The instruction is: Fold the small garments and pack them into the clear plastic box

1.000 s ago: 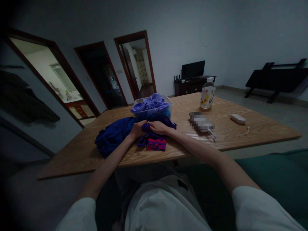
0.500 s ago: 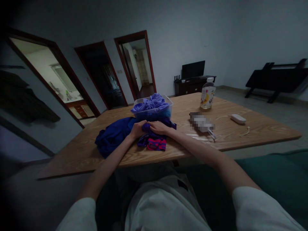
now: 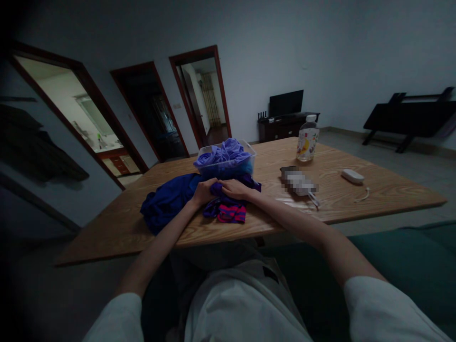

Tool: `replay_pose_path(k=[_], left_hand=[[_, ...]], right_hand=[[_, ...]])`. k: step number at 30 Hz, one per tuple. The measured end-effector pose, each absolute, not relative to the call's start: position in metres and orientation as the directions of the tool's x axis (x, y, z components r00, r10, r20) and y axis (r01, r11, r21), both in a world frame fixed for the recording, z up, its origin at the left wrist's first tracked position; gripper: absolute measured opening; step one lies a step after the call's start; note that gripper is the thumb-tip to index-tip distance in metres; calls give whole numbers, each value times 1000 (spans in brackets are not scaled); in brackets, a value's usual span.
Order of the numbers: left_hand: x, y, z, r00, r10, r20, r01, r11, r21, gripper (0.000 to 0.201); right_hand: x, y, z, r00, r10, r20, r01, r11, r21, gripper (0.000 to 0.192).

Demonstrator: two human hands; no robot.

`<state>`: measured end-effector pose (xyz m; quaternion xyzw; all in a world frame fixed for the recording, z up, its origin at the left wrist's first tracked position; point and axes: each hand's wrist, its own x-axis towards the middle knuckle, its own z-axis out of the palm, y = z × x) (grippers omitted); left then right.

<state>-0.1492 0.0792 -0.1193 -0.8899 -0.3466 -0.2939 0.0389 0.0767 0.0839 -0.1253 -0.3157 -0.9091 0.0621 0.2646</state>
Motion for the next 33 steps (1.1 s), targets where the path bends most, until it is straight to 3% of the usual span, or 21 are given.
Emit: replay_pose_path(k=[33], left_hand=[[-150,80,-120,592,576,564,622,-771,136,22]], right_hand=[[76,84,-125,-657,606,449,531,794,-296,44]])
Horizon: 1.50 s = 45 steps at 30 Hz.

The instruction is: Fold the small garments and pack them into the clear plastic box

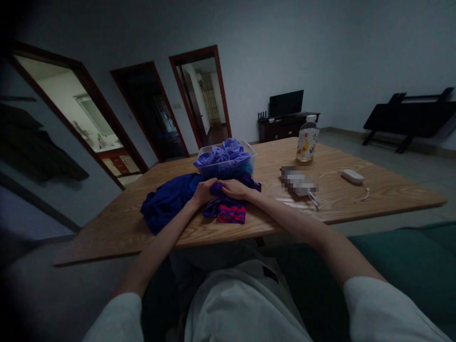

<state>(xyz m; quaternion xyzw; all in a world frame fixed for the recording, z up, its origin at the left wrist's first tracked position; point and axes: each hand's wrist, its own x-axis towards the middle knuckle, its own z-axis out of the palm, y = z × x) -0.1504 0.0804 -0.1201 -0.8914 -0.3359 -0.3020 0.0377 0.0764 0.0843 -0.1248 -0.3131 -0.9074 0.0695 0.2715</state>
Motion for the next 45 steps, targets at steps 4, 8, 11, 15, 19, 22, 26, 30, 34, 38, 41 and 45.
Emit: replay_pose_path(k=[4,8,11,15,19,22,26,30,34,38,41,45], left_hand=[[-150,79,-119,589,569,574,623,-772,127,22],[-150,80,-120,590,579,563,633,-764,123,23],[-150,81,-120,587,596,547,646,-752,126,24],[-150,82,-121,585,588,559,639,-758,128,26],[-151,82,-122,592,577,562,630,-767,124,23],[-151,81,-122,591,572,569,628,-769,121,22],[-150,81,-121,589,580,562,633,-764,124,24],[-150,82,-121,595,578,559,624,-770,132,25],[-150,82,-121,588,583,560,633,-763,130,25],[-150,81,-121,589,584,558,635,-762,127,24],[-150,83,-122,594,579,558,629,-767,126,25],[-151,84,-123,596,563,572,622,-774,115,23]], right_hand=[[76,85,-125,-666,596,448,523,802,-290,44],[76,85,-126,-658,617,432,548,785,-288,44],[76,85,-126,-655,630,417,561,775,-290,43],[76,84,-125,-662,614,430,541,789,-292,46],[76,84,-126,-656,618,434,538,786,-304,45],[76,85,-126,-659,609,442,534,792,-294,44],[76,85,-125,-661,613,433,541,789,-292,44],[76,83,-124,-655,621,432,548,783,-294,44],[76,83,-124,-656,614,438,534,788,-306,44],[77,86,-127,-662,599,450,513,800,-310,45],[77,87,-128,-659,602,451,521,798,-304,45],[77,87,-127,-653,615,443,539,788,-298,44]])
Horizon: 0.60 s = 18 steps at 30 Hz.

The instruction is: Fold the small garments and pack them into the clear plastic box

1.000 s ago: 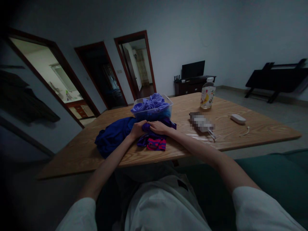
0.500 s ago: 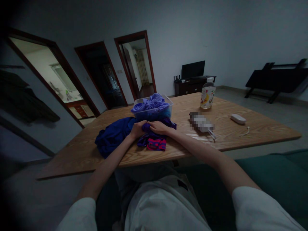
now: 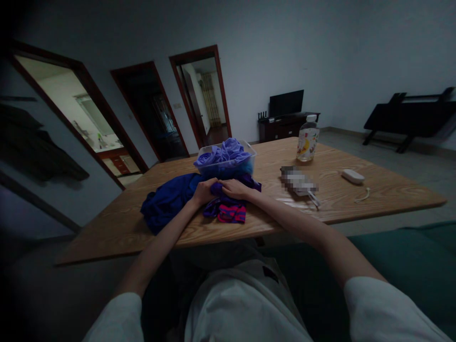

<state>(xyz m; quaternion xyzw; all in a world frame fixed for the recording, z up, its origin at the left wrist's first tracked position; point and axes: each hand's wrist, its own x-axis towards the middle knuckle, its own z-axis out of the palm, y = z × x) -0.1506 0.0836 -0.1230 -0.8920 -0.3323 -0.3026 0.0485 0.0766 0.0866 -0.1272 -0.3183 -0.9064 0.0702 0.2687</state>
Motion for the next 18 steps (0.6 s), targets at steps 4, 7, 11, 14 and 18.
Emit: replay_pose_path(k=[4,7,11,14,18], left_hand=[[-150,82,-122,593,563,576,625,-772,111,23],[-150,82,-121,594,573,565,629,-768,118,22],[-150,81,-121,590,594,548,645,-754,123,23],[-150,81,-120,590,590,551,643,-756,122,22],[-149,80,-119,590,591,550,643,-756,124,21]], right_hand=[[76,86,-126,-660,615,431,533,788,-307,44],[76,85,-125,-670,606,429,526,795,-302,45],[76,84,-124,-674,601,430,516,799,-308,46],[77,84,-124,-669,604,434,524,797,-302,45],[77,85,-124,-672,594,442,515,804,-298,43]])
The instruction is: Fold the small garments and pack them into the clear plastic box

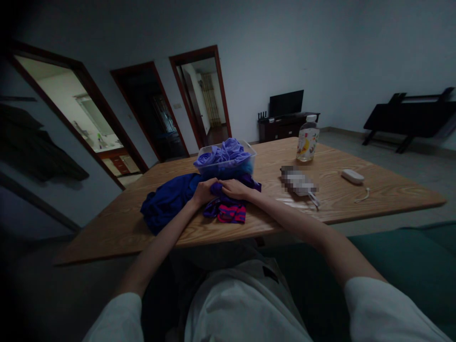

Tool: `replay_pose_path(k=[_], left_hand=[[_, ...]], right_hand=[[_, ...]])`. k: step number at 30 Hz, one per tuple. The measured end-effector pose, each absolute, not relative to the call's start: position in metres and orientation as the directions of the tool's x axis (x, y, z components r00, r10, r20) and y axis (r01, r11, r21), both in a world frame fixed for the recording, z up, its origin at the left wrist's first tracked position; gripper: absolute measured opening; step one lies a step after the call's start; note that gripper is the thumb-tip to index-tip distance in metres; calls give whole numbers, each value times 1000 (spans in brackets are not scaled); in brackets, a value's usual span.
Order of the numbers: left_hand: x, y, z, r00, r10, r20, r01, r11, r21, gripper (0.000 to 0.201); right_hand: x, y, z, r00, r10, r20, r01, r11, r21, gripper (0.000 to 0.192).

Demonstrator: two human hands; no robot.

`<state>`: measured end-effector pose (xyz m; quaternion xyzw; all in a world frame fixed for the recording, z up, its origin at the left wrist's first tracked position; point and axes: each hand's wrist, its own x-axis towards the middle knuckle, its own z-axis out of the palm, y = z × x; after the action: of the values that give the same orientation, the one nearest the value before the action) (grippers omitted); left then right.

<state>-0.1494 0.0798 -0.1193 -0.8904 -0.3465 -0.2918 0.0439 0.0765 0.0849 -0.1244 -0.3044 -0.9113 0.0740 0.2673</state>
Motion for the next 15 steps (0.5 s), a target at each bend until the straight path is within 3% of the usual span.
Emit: replay_pose_path(k=[15], left_hand=[[-151,81,-121,598,580,553,636,-764,112,22]], right_hand=[[77,84,-124,-663,607,437,536,793,-289,44]])
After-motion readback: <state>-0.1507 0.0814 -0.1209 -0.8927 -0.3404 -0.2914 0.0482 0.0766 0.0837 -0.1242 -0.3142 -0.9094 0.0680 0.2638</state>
